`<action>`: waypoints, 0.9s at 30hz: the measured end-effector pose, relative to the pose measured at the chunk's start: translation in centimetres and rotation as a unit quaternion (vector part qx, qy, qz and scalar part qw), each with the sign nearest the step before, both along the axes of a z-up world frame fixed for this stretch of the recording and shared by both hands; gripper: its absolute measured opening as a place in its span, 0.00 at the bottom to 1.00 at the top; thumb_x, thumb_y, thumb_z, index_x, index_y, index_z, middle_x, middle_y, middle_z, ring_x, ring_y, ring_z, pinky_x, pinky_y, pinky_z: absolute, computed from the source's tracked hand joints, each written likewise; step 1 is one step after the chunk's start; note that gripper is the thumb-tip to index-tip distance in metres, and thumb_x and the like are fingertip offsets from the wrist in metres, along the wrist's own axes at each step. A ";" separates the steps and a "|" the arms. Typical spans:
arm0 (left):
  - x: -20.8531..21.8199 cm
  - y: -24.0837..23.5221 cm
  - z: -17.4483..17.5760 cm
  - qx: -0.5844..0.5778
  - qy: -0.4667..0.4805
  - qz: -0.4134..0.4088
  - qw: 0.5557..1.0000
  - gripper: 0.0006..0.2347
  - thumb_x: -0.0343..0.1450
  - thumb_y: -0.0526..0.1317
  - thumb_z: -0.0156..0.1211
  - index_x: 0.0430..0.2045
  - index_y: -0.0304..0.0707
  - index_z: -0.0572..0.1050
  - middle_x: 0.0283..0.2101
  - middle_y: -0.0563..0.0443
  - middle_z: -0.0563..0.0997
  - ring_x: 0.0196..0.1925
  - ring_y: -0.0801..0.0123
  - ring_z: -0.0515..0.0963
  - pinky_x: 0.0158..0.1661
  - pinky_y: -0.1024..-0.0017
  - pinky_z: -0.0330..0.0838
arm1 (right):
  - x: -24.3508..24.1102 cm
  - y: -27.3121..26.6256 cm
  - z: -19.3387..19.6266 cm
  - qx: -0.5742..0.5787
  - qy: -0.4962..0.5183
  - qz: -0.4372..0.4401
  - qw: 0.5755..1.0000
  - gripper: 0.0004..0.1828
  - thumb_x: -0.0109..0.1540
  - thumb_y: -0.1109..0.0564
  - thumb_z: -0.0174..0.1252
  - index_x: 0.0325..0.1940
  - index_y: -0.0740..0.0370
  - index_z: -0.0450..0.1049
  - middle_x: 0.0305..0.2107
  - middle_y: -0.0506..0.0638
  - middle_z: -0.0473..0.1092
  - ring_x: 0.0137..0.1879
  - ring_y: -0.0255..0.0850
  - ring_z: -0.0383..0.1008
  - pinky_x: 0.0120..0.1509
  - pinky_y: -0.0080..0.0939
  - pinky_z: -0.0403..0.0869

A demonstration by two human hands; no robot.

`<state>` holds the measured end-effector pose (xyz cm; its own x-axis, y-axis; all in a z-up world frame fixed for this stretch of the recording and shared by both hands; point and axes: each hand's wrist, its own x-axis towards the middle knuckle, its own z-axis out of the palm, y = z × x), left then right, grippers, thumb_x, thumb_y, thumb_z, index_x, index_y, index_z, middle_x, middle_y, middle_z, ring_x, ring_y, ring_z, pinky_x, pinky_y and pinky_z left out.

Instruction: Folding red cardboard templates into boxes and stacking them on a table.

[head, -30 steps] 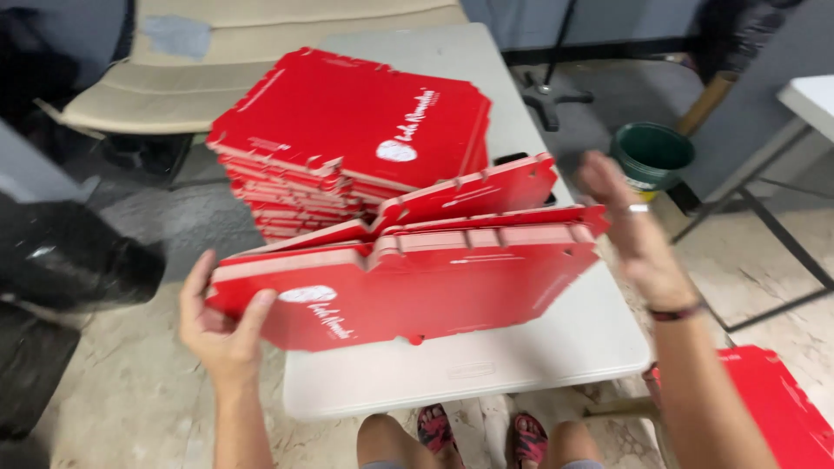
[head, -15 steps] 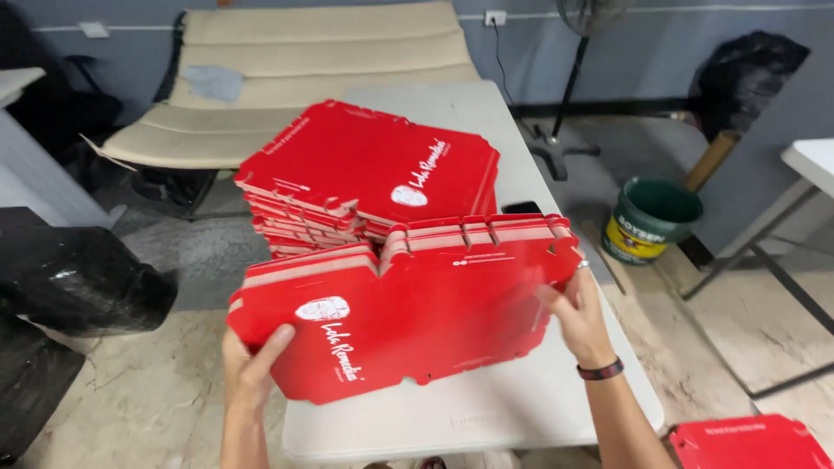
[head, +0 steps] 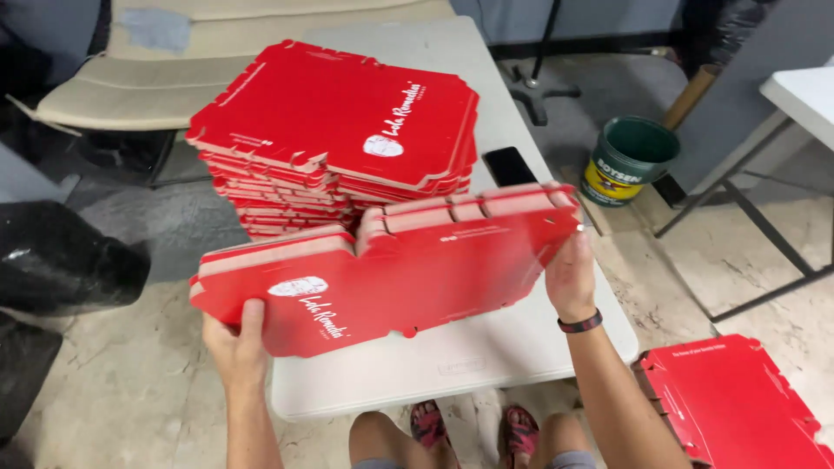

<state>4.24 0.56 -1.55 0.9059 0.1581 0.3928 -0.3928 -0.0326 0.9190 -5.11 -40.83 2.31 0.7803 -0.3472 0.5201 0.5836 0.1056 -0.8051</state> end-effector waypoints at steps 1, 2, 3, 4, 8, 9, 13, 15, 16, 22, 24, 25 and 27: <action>0.0 -0.2 0.5 -0.004 -0.006 -0.006 1.000 0.18 0.73 0.35 0.53 0.58 0.27 0.66 0.53 0.41 0.75 0.50 0.65 0.73 0.52 0.71 0.68 | -0.1 -0.3 -0.2 0.014 0.027 0.011 0.999 0.35 0.71 0.41 0.36 0.77 0.65 0.51 0.74 0.54 0.51 0.77 0.45 0.53 0.80 0.47 0.52; 0.1 0.0 0.4 -0.001 -0.008 -0.011 1.000 0.18 0.73 0.35 0.53 0.58 0.27 0.66 0.53 0.41 0.75 0.50 0.65 0.73 0.52 0.71 0.68 | -0.4 0.2 1.4 0.017 0.025 0.006 1.000 0.35 0.71 0.41 0.36 0.77 0.65 0.51 0.74 0.54 0.51 0.77 0.45 0.53 0.80 0.47 0.52; 0.2 0.2 0.3 0.013 0.000 -0.015 1.000 0.19 0.73 0.38 0.54 0.58 0.27 0.66 0.52 0.41 0.75 0.49 0.65 0.74 0.51 0.71 0.69 | -0.6 0.7 3.0 -0.021 0.021 0.028 0.999 0.37 0.71 0.39 0.35 0.76 0.66 0.51 0.75 0.55 0.49 0.79 0.47 0.50 0.82 0.47 0.49; 0.5 0.4 0.3 0.025 0.006 -0.018 1.000 0.20 0.73 0.40 0.55 0.58 0.27 0.67 0.51 0.40 0.76 0.48 0.64 0.74 0.50 0.71 0.69 | -0.6 1.1 4.8 -0.061 0.013 0.050 0.997 0.39 0.71 0.37 0.34 0.76 0.68 0.51 0.77 0.57 0.47 0.82 0.49 0.47 0.84 0.47 0.47; 1.1 0.1 -2.0 -0.018 -0.027 0.022 0.999 0.13 0.75 0.36 0.54 0.53 0.29 0.70 0.47 0.45 0.77 0.41 0.71 0.74 0.42 0.77 0.70 | -1.0 0.0 5.4 -0.090 0.004 0.004 0.996 0.35 0.70 0.43 0.40 0.76 0.69 0.53 0.71 0.63 0.57 0.75 0.55 0.61 0.77 0.57 0.62; 0.9 -0.2 -1.8 -0.035 -0.044 0.017 0.998 0.14 0.75 0.37 0.54 0.53 0.30 0.68 0.48 0.46 0.76 0.44 0.71 0.74 0.46 0.76 0.70 | -1.0 0.0 5.3 -0.106 0.039 -0.057 0.992 0.32 0.71 0.47 0.42 0.75 0.67 0.56 0.65 0.61 0.63 0.65 0.48 0.66 0.67 0.48 0.68; 0.2 -0.2 -0.9 -0.015 -0.060 0.011 0.998 0.17 0.74 0.42 0.54 0.54 0.29 0.67 0.51 0.44 0.73 0.48 0.66 0.72 0.50 0.71 0.69 | -2.3 2.0 6.0 -0.186 0.051 -0.147 0.970 0.29 0.69 0.64 0.42 0.76 0.64 0.53 0.71 0.61 0.59 0.74 0.47 0.62 0.74 0.41 0.63; -1.1 -0.8 1.4 -0.001 -0.055 0.002 0.998 0.21 0.74 0.41 0.52 0.60 0.28 0.63 0.56 0.41 0.71 0.54 0.62 0.70 0.56 0.69 0.65 | -3.1 3.3 6.7 -0.148 0.083 -0.131 0.977 0.27 0.68 0.64 0.46 0.73 0.68 0.58 0.64 0.58 0.65 0.63 0.42 0.66 0.65 0.37 0.66; -1.6 -1.0 2.8 0.012 -0.056 -0.005 0.998 0.25 0.74 0.41 0.49 0.66 0.27 0.59 0.62 0.38 0.69 0.60 0.58 0.68 0.62 0.66 0.61 | -3.3 3.9 7.1 -0.109 0.109 -0.116 0.981 0.26 0.66 0.65 0.49 0.69 0.72 0.64 0.57 0.55 0.70 0.52 0.37 0.70 0.55 0.33 0.70; -1.0 -1.4 1.9 -0.090 -0.033 -0.057 0.994 0.27 0.70 0.34 0.54 0.68 0.31 0.59 0.60 0.42 0.71 0.58 0.64 0.71 0.60 0.70 0.65 | -3.5 1.4 6.7 -0.192 0.187 -0.181 0.946 0.23 0.66 0.56 0.53 0.59 0.78 0.71 0.55 0.55 0.74 0.51 0.37 0.71 0.55 0.33 0.69; 1.4 -1.3 -2.4 -0.082 -0.107 0.010 0.991 0.26 0.71 0.37 0.58 0.66 0.32 0.61 0.59 0.41 0.71 0.58 0.65 0.70 0.62 0.65 0.63 | -2.7 0.6 7.0 -0.165 0.178 -0.171 0.955 0.22 0.69 0.55 0.53 0.60 0.76 0.72 0.52 0.62 0.73 0.51 0.46 0.74 0.54 0.46 0.73; 2.6 -1.1 -4.5 -0.072 -0.176 0.070 0.979 0.25 0.72 0.40 0.63 0.64 0.32 0.63 0.57 0.41 0.71 0.58 0.67 0.69 0.64 0.59 0.62 | -2.2 0.3 7.2 -0.136 0.173 -0.167 0.961 0.21 0.72 0.53 0.52 0.60 0.74 0.73 0.49 0.70 0.73 0.52 0.56 0.77 0.54 0.58 0.77; 2.0 -1.2 -4.0 -0.071 -0.184 0.085 0.977 0.27 0.71 0.41 0.63 0.64 0.32 0.63 0.58 0.41 0.71 0.59 0.68 0.69 0.65 0.59 0.62 | -2.2 -0.3 7.1 -0.140 0.159 -0.159 0.964 0.18 0.70 0.57 0.56 0.58 0.76 0.74 0.44 0.70 0.74 0.48 0.54 0.77 0.51 0.57 0.78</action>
